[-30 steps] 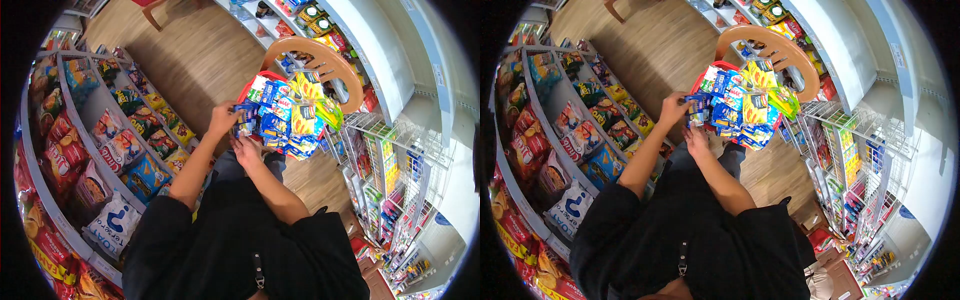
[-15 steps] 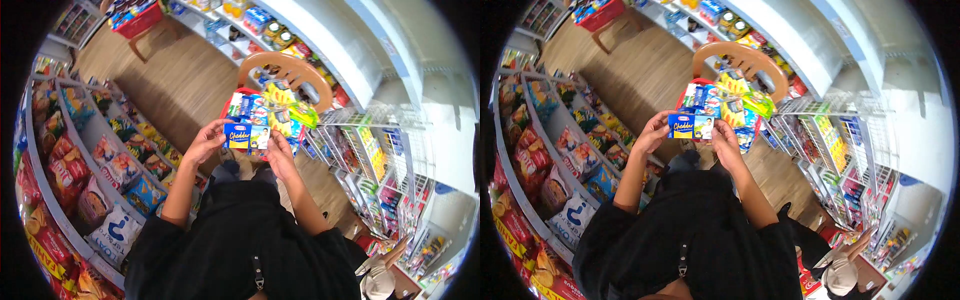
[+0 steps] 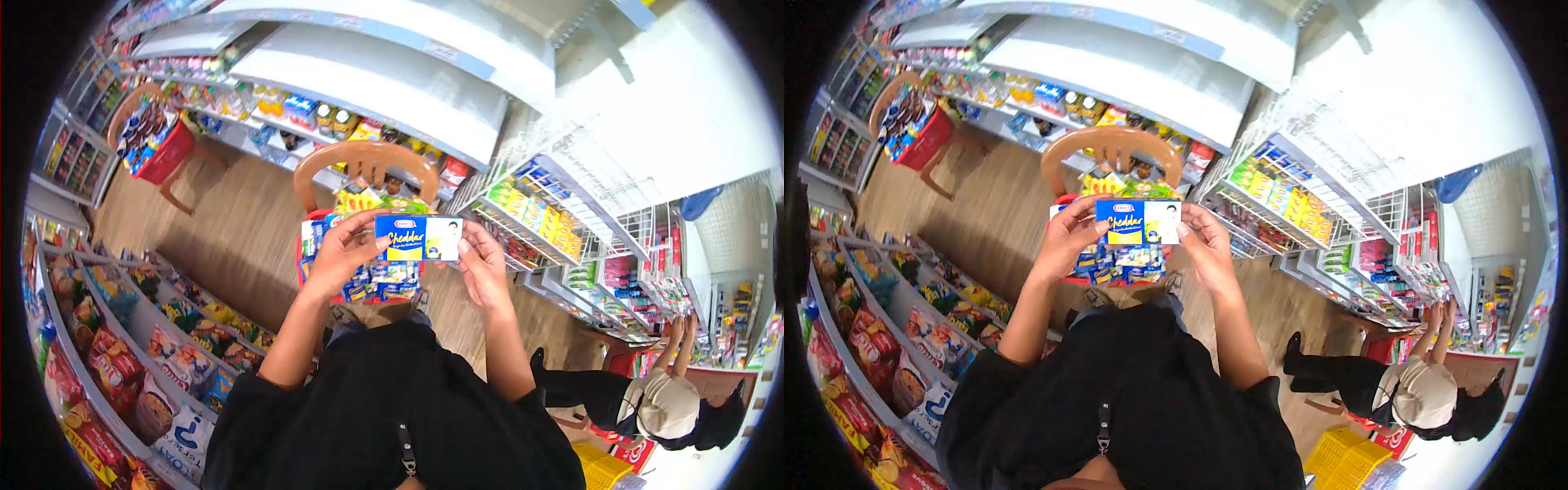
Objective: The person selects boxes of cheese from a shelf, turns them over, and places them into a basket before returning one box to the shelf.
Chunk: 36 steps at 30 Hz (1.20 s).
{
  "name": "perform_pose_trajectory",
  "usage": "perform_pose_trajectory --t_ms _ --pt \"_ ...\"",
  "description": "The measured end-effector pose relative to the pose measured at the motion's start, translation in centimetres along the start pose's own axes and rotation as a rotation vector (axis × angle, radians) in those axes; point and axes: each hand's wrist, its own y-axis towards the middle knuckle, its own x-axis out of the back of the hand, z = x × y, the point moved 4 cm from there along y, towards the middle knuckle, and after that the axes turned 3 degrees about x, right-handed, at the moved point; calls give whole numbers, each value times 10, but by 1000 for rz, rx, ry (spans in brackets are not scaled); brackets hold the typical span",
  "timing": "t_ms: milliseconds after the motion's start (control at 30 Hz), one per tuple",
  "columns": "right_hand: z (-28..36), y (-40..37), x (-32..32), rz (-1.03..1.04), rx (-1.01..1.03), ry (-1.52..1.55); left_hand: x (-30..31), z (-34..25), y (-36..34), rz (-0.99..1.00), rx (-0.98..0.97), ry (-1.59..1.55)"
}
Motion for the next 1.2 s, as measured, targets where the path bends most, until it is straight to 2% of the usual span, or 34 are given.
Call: perform_pose_trajectory --t_ms 167,267,300,367,433,467,500,600,633,733,767,833,900,967,1033,1100,1200 --pt "78 3 53 -4 138 -62 -82 -22 40 80 -158 198" --pt "133 6 88 6 260 -263 -135 -40 76 224 -285 377" --pt "150 8 101 -46 308 -322 -157 -49 86 237 -300 329" --pt "181 17 134 -56 424 -490 -192 -63 118 258 -394 500" --pt "215 28 164 -96 572 -726 -237 -91 139 280 -611 794" --pt "226 34 180 -82 537 -813 -257 -100 153 289 -783 962" --pt "237 42 196 -141 586 -882 -276 -106 167 331 -926 1111" --pt "256 63 229 -132 619 -1012 -321 -104 214 398 -1069 1439" --pt "251 73 239 -119 558 -1086 -330 -101 229 404 -1073 1445" --pt "234 103 266 -55 433 -1219 -348 -70 275 472 -900 2013" --pt "224 112 272 2 363 -1280 -351 -64 283 474 -902 2019" --pt "207 127 282 61 265 -1336 -351 -44 301 532 -793 2306" --pt "197 133 281 122 256 -1384 -360 -36 306 566 -740 2400" --pt "187 138 283 130 248 -1356 -360 -22 309 708 -627 2612" --pt "181 142 289 144 232 -1327 -361 -13 312 663 -617 2655" --pt "174 144 295 269 155 -1229 -360 -6 314 752 -467 2702" --pt "162 145 304 314 109 -1220 -352 2 320 785 -360 2660"
